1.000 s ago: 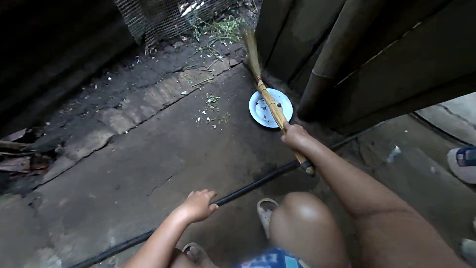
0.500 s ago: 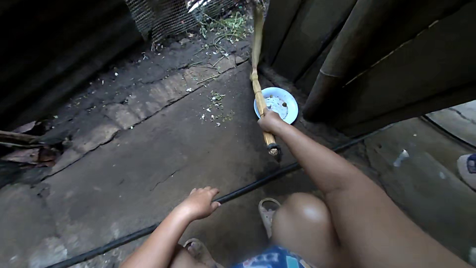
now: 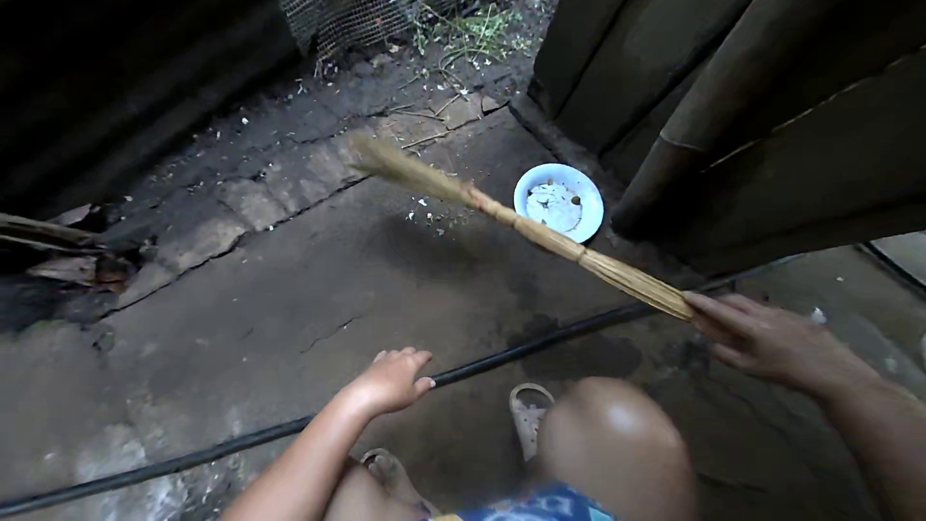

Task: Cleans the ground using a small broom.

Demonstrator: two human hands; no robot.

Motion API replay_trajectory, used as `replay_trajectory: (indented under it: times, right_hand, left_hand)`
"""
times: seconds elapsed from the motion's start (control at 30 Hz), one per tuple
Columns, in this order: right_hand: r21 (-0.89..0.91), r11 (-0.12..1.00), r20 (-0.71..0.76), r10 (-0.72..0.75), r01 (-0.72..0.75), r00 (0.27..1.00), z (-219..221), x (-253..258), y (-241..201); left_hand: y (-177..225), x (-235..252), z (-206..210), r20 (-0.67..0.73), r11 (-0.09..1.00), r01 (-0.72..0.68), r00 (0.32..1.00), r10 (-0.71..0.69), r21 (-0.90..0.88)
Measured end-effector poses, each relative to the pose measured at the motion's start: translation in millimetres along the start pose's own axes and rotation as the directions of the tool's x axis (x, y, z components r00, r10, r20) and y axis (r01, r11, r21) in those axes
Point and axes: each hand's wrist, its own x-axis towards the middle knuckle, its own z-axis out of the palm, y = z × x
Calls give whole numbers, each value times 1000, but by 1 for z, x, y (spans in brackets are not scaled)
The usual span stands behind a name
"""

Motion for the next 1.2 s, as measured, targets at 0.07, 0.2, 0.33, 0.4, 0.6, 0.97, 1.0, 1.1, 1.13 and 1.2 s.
replay_trajectory:
  times: [0.07, 0.2, 0.33, 0.4, 0.6, 0.97, 1.0, 1.1, 1.13, 1.2]
  right_hand:
    - [-67, 996, -18, -59, 57, 998, -1, -19, 10]
    - [-123, 982, 154, 163, -145, 975, -5, 15, -2]
    - [-118, 934, 143, 351, -337, 925, -7, 86, -28]
    - [-98, 942, 61, 328, -321, 943, -10, 103, -36]
    - [-126, 982, 19, 145, -141, 989, -57, 40, -35]
    - [-127, 973, 222, 217, -192, 951, -44, 184, -35]
    - [-131, 971, 195, 223, -200, 955, -44, 202, -37]
    - [-65, 964, 56, 261, -257, 964, -49, 235, -57]
    - [-45, 960, 21, 278, -277, 960, -52, 236, -65]
    - [7, 962, -31, 273, -273, 961, -55, 224, -76]
  left_hand:
    - [3, 4, 1, 11, 1000, 8, 1000, -8, 11]
    - [12, 9, 3, 46, 999, 25, 999, -27, 47]
    - [18, 2, 6, 11, 999, 2, 1000, -2, 51]
    - [16, -4, 6, -19, 999, 9, 1000, -8, 40]
    - [7, -14, 4, -16, 999, 38, 999, -38, 1]
    - [13, 0, 10, 8, 998, 52, 999, -53, 34]
    - [13, -1, 12, 7, 998, 60, 998, -61, 32]
    - [15, -6, 10, 4, 996, 82, 997, -82, 36]
    - [15, -7, 9, -5, 996, 77, 997, -77, 39]
    - [15, -9, 6, -40, 998, 34, 999, -33, 44]
